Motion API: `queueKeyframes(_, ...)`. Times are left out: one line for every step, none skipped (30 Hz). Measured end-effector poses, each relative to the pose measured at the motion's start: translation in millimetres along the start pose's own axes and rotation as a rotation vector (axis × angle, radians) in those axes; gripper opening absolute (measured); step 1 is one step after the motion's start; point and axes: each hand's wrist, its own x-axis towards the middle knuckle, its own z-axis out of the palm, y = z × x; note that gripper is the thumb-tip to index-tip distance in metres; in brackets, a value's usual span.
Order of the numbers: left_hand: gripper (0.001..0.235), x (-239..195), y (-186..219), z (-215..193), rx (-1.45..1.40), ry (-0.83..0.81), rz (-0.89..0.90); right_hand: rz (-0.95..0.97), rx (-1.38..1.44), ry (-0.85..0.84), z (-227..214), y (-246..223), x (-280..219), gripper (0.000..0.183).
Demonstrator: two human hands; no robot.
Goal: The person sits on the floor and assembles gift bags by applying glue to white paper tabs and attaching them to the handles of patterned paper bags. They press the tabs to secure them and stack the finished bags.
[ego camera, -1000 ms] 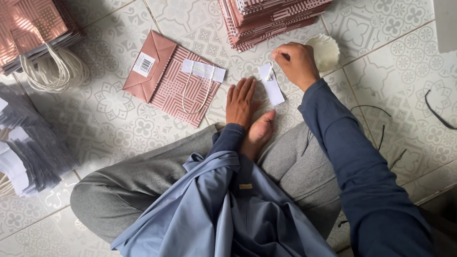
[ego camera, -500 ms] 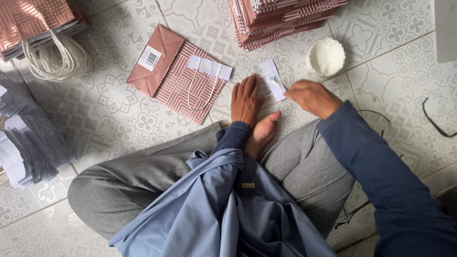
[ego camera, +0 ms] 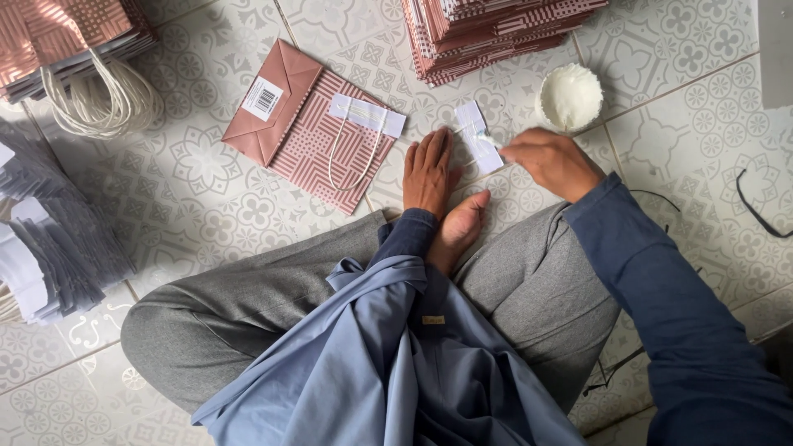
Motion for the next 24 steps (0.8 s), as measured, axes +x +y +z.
queueKeyframes(0.075,1,0,-1,0.001,0.002,-0.001,-0.002,0.0,0.001,-3,-4,-6,0.014)
queueKeyframes(0.075,0,1,-2,-0.006,-0.008,-0.005,0.021,0.018,-0.064,-6,-9,-12,0.014)
queueKeyframes(0.074,0,1,-2,-0.013,-0.017,-0.009,0.043,0.036,-0.129,-9,-13,-19,0.015)
queueKeyframes(0.074,-1,2,-4,-0.017,-0.02,-0.01,0.047,0.036,-0.132,-15,-19,-21,0.015)
queueKeyframes(0.073,-1,2,-5,-0.013,-0.017,-0.009,0.061,0.055,-0.133,-21,-25,-24,0.015)
queueKeyframes(0.073,1,2,-7,-0.007,-0.012,-0.004,0.075,0.072,-0.128,-27,-31,-25,0.016)
queueKeyframes(0.073,0,2,-4,-0.009,-0.012,-0.001,0.078,0.07,-0.127,-37,-32,-28,0.016)
queueKeyframes(0.073,0,1,-3,-0.01,-0.014,0.001,0.132,0.075,-0.052,-47,-32,-29,0.018)
queueKeyframes(0.074,0,0,-2,-0.011,-0.016,0.002,0.186,0.079,0.024,-56,-32,-31,0.021)
queueKeyframes(0.074,0,1,-9,-0.009,-0.015,0.002,0.183,0.08,0.025,-68,-34,-30,0.021)
queueKeyframes(0.071,1,2,-16,-0.01,-0.019,0.008,0.179,0.002,0.154,-80,-35,-30,0.018)
queueKeyframes(0.068,2,4,-22,-0.012,-0.024,0.018,0.177,-0.079,0.285,-92,-37,-30,0.018)
queueKeyframes(0.068,1,3,-23,-0.011,-0.023,0.021,0.177,-0.081,0.288,-93,-33,-32,0.018)
queueKeyframes(0.071,2,3,-22,-0.019,-0.032,0.021,0.256,-0.03,0.334,-96,-30,-36,0.019)
queueKeyframes(0.073,2,3,-22,-0.027,-0.042,0.02,0.335,0.022,0.38,-98,-27,-39,0.021)
queueKeyframes(0.073,2,3,-22,-0.029,-0.04,0.027,0.338,0.018,0.386,-92,-16,-46,0.021)
queueKeyframes(0.071,2,3,-22,-0.035,-0.021,0.035,0.379,-0.03,0.399,-87,-5,-53,0.022)
queueKeyframes(0.069,2,2,-23,-0.04,-0.003,0.039,0.42,-0.076,0.41,-80,7,-60,0.023)
queueKeyframes(0.069,2,2,-22,-0.041,-0.003,0.044,0.422,-0.078,0.414,-78,8,-62,0.023)
queueKeyframes(0.072,2,2,-21,-0.026,-0.027,0.039,0.454,-0.062,0.412,-74,10,-64,0.023)
queueKeyframes(0.076,2,1,-21,-0.01,-0.051,0.034,0.486,-0.046,0.411,-70,11,-66,0.023)
queueKeyframes(0.076,1,1,-19,-0.009,-0.053,0.038,0.489,-0.044,0.414,-68,14,-69,0.023)
queueKeyframes(0.075,1,0,-17,0.005,-0.048,0.034,0.514,0.005,0.408,-66,18,-71,0.023)
queueKeyframes(0.075,1,0,-14,0.019,-0.043,0.03,0.538,0.053,0.402,-64,21,-74,0.024)
